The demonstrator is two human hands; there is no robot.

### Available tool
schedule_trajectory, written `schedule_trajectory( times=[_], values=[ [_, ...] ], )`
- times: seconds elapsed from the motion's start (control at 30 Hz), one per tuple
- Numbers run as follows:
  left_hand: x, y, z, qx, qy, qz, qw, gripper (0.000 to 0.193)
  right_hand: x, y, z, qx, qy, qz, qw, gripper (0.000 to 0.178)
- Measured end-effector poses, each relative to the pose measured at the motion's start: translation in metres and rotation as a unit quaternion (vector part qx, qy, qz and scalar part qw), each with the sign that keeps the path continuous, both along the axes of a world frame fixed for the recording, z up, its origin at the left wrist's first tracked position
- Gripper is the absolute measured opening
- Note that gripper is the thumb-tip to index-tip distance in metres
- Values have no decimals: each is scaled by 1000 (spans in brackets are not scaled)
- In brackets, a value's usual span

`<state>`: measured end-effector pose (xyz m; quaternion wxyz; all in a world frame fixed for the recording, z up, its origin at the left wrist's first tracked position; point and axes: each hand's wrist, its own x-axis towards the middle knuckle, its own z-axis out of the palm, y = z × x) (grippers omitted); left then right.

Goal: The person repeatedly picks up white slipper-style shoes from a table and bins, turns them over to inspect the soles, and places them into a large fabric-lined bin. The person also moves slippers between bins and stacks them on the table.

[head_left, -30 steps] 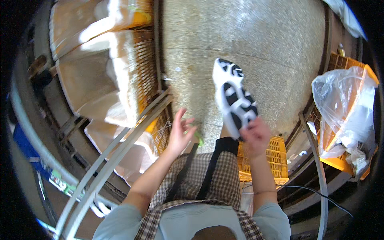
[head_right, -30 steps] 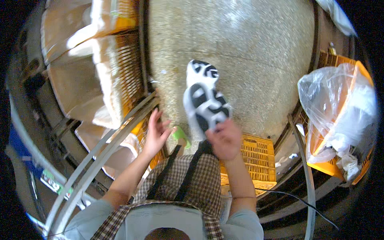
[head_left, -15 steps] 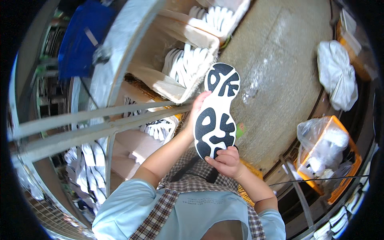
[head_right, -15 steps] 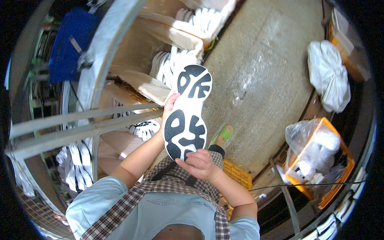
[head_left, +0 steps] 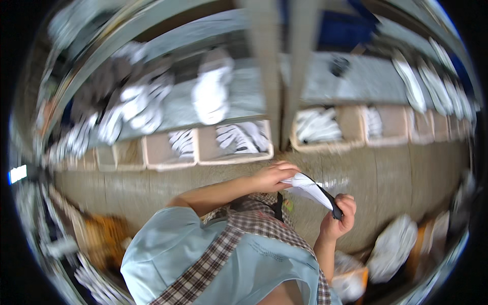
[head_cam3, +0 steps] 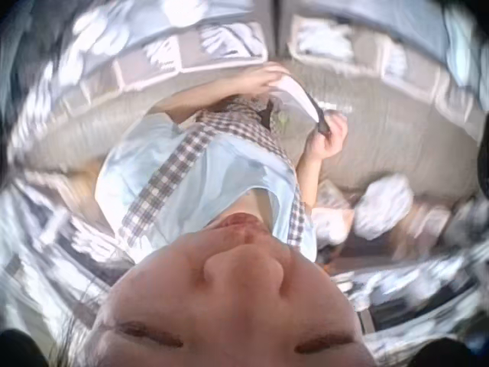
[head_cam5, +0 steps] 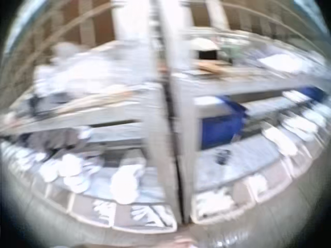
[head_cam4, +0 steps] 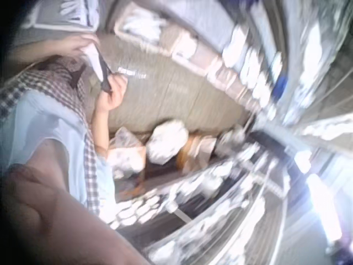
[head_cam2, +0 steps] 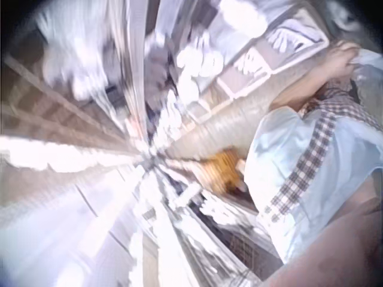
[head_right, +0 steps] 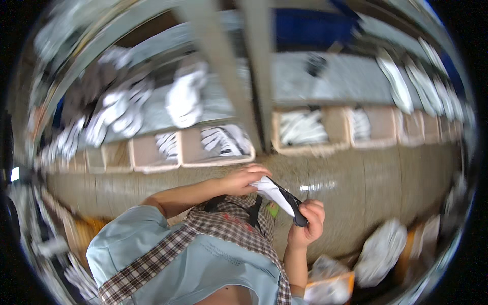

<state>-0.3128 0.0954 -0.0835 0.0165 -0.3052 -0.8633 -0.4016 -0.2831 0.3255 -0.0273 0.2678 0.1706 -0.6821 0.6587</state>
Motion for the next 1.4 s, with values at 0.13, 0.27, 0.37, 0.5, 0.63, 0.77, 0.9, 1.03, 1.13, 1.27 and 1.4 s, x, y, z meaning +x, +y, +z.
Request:
schedule_trajectory(
  times=[0.13, 0.27, 0.37, 0.5, 0.63, 0.77, 0.9, 1.03, 1.13, 1.27, 1.4],
  values=[
    [57, -47, 31, 71, -5, 216, 974, 31, -9, -45, 11, -61, -71, 199, 975, 77],
    [126, -100, 63, 244, -57, 477, 843, 38, -8, -64, 16, 194, -122, 382, 895, 48],
    [167, -153, 81, 364, 121, 584, 716, 39, -5, -77, 10, 275, -154, 445, 838, 31],
    [222, -248, 98, 339, 148, 722, 585, 35, 6, -105, -3, 291, -200, 489, 798, 25],
    [229, -361, 87, 211, 99, 771, 592, 31, 6, -142, -12, 326, -202, 510, 770, 25],
    [198, -442, 72, 309, -10, 693, 652, 30, 13, -188, -10, 348, -214, 478, 778, 24],
    [157, -486, 61, 366, -98, 630, 678, 33, -6, -234, 8, 293, -146, 364, 872, 38],
    [144, -513, 53, 368, -179, 578, 706, 48, -39, -275, 19, 91, -249, 254, 930, 52],
    [154, -517, 45, 284, -66, 624, 725, 52, -58, -296, 19, 22, -258, 192, 947, 51],
    [195, -492, 29, 237, 179, 706, 643, 40, -52, -302, 9, 149, -13, 330, 932, 27],
    [246, -414, -14, 331, 250, 759, 502, 25, -33, -325, -43, 388, 98, 591, 701, 19]
  ],
)
